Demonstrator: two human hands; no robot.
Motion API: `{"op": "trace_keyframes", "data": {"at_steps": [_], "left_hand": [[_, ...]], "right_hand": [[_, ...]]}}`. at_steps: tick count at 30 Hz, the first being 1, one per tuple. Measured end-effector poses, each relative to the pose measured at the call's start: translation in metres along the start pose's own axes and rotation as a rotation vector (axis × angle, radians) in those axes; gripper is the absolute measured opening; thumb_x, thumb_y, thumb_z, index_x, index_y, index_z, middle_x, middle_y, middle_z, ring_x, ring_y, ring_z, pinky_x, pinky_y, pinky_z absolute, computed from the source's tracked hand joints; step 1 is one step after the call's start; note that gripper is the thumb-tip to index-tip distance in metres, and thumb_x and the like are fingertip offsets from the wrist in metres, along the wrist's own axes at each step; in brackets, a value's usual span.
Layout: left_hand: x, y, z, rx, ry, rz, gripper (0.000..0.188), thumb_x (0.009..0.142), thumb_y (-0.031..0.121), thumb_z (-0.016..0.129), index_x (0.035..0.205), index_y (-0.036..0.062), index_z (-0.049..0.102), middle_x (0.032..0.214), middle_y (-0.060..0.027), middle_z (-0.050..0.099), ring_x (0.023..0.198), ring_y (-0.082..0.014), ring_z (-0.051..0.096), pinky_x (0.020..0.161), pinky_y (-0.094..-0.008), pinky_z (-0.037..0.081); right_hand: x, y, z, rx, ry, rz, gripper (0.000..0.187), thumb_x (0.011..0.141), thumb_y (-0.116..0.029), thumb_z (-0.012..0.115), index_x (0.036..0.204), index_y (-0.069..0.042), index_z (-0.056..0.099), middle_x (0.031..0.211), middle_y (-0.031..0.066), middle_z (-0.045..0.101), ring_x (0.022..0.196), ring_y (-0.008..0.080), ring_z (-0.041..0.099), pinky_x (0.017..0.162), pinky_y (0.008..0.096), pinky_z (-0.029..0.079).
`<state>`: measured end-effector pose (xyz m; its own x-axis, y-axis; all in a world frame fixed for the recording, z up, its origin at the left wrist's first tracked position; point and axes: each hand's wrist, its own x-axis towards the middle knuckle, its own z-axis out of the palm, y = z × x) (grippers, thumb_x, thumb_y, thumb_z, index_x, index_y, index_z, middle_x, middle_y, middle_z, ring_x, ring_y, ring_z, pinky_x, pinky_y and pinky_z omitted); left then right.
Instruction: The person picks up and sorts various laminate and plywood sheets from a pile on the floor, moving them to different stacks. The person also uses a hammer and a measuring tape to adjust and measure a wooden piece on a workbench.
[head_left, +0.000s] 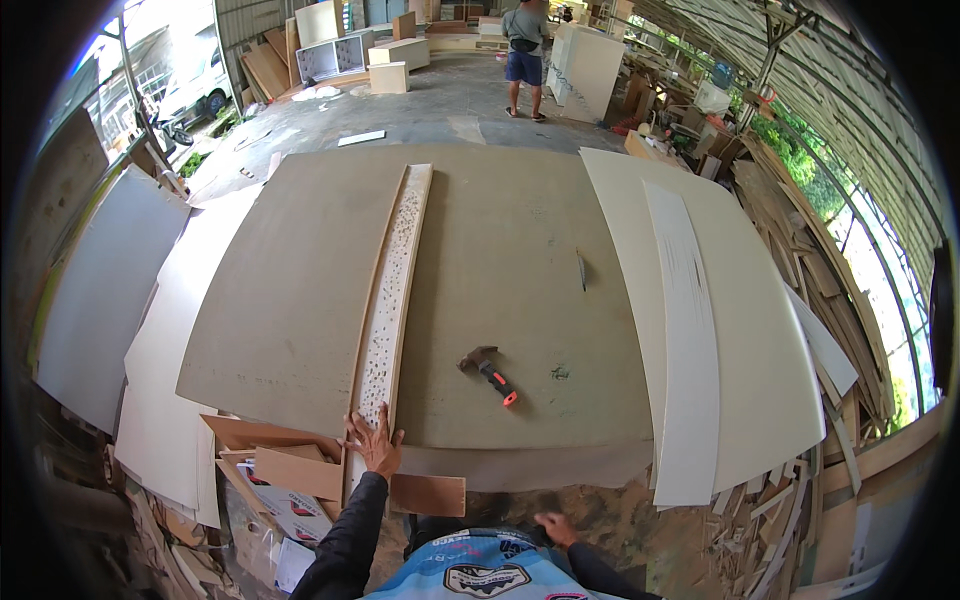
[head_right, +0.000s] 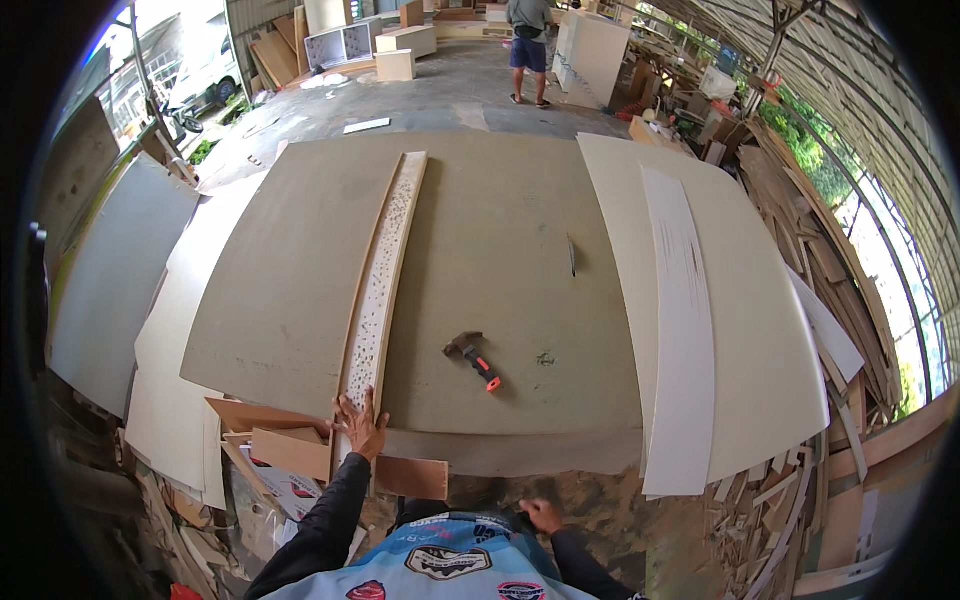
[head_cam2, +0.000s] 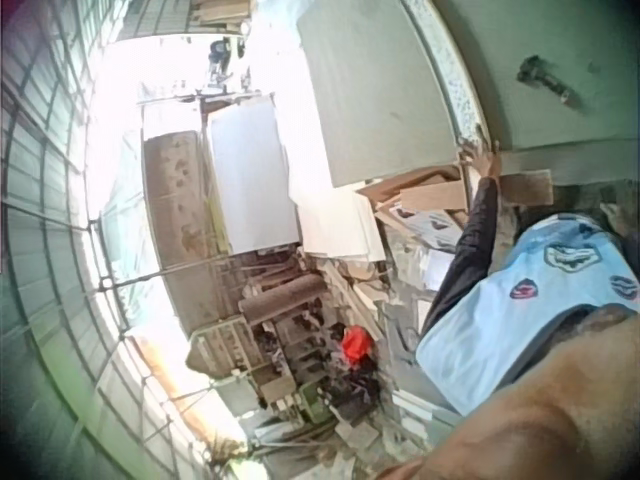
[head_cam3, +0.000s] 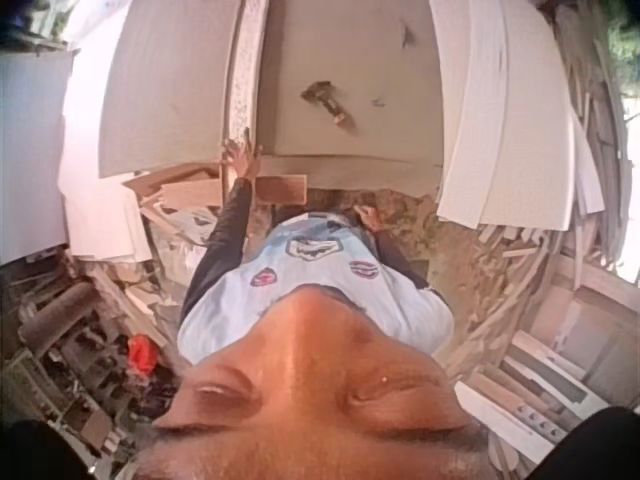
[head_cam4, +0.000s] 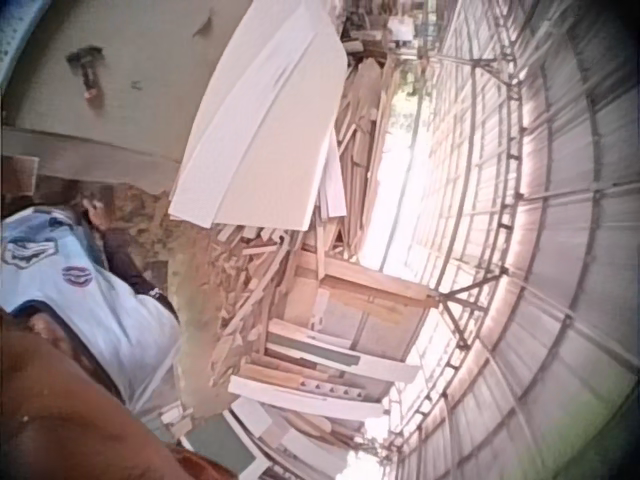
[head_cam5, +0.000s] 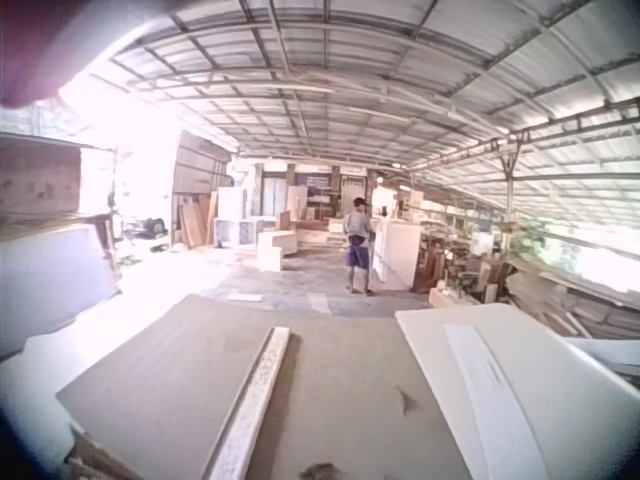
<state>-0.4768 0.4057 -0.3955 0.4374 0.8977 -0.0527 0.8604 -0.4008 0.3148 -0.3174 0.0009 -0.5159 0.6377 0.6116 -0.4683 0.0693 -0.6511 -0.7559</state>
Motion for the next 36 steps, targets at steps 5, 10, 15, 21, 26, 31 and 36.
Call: {"op": "trace_keyframes", "data": {"at_steps": [5,10,15,21,26,31,36], "left_hand": [[0.0,-0.003,0.009,0.067,0.108,0.011,0.058,0.088,0.036,0.056,0.141,0.0308,0.034,0.142,-0.0298,0.015,0.136,-0.046,0.001,0.1,-0.0709,-0.001],[0.003,0.005,0.005,0.073,0.075,0.001,0.054,0.088,0.036,0.055,0.139,0.0301,0.039,0.141,-0.0295,0.016,0.136,-0.0456,0.004,0.101,-0.0694,-0.001],[0.033,-0.004,0.007,0.072,0.122,0.007,0.052,0.087,0.035,0.056,0.137,0.0302,0.041,0.139,-0.0294,0.019,0.135,-0.046,0.006,0.102,-0.0695,0.001],[0.069,-0.009,0.009,0.082,0.143,0.02,0.052,0.085,0.035,0.058,0.135,0.0266,0.045,0.139,-0.0275,0.019,0.134,-0.046,0.008,0.099,-0.0711,0.007],[0.069,-0.011,0.006,0.086,0.12,0.027,0.05,0.086,0.033,0.057,0.134,0.0254,0.045,0.138,-0.028,0.019,0.134,-0.0457,0.007,0.098,-0.0714,0.007],[0.07,-0.01,0.002,0.043,0.068,0.015,0.053,0.086,0.03,0.057,0.137,0.0246,0.043,0.141,-0.0288,0.016,0.134,-0.048,0.005,0.098,-0.0725,0.004],[0.07,-0.004,-0.002,0.026,0.049,0.02,0.054,0.086,0.031,0.056,0.138,0.0253,0.041,0.141,-0.0289,0.015,0.135,-0.0478,0.005,0.099,-0.0708,0.003]], "right_hand": [[-0.01,0.021,0.017,0.136,-0.092,0.311,0.048,0.081,-0.048,0.061,0.087,0.0,0.069,0.079,0.0182,0.066,0.074,0.0253,0.065,0.07,0.0351,0.047],[0.006,0.003,0.018,-0.147,-0.015,0.008,0.044,0.081,-0.043,0.061,0.075,0.0,0.068,0.07,0.0194,0.063,0.066,0.0314,0.063,0.061,0.0386,0.047],[0.01,-0.053,0.001,-0.288,0.002,-0.092,0.04,0.077,-0.041,0.061,0.072,-0.001,0.068,0.07,0.0191,0.063,0.068,0.0361,0.061,0.062,0.0407,0.047],[0.003,-0.078,0.001,-0.247,0.169,-0.173,0.038,0.075,-0.038,0.062,0.072,0.0,0.067,0.071,0.0197,0.061,0.07,0.0367,0.06,0.064,0.0415,0.048],[-0.027,-0.119,-0.009,-0.073,0.381,-0.151,0.032,0.073,-0.031,0.063,0.073,0.001,0.066,0.07,0.0175,0.061,0.069,0.0357,0.06,0.064,0.0399,0.048],[-0.016,-0.169,-0.06,0.047,0.517,-0.199,0.026,0.076,-0.022,0.062,0.074,0.004,0.062,0.066,0.0127,0.057,0.06,0.0215,0.054,0.058,0.0335,0.043],[0.038,-0.21,-0.044,0.377,0.508,-0.259,0.026,0.08,-0.02,0.058,0.082,0.005,0.061,0.07,0.0106,0.059,0.066,0.0154,0.055,0.064,0.0298,0.044]]}}
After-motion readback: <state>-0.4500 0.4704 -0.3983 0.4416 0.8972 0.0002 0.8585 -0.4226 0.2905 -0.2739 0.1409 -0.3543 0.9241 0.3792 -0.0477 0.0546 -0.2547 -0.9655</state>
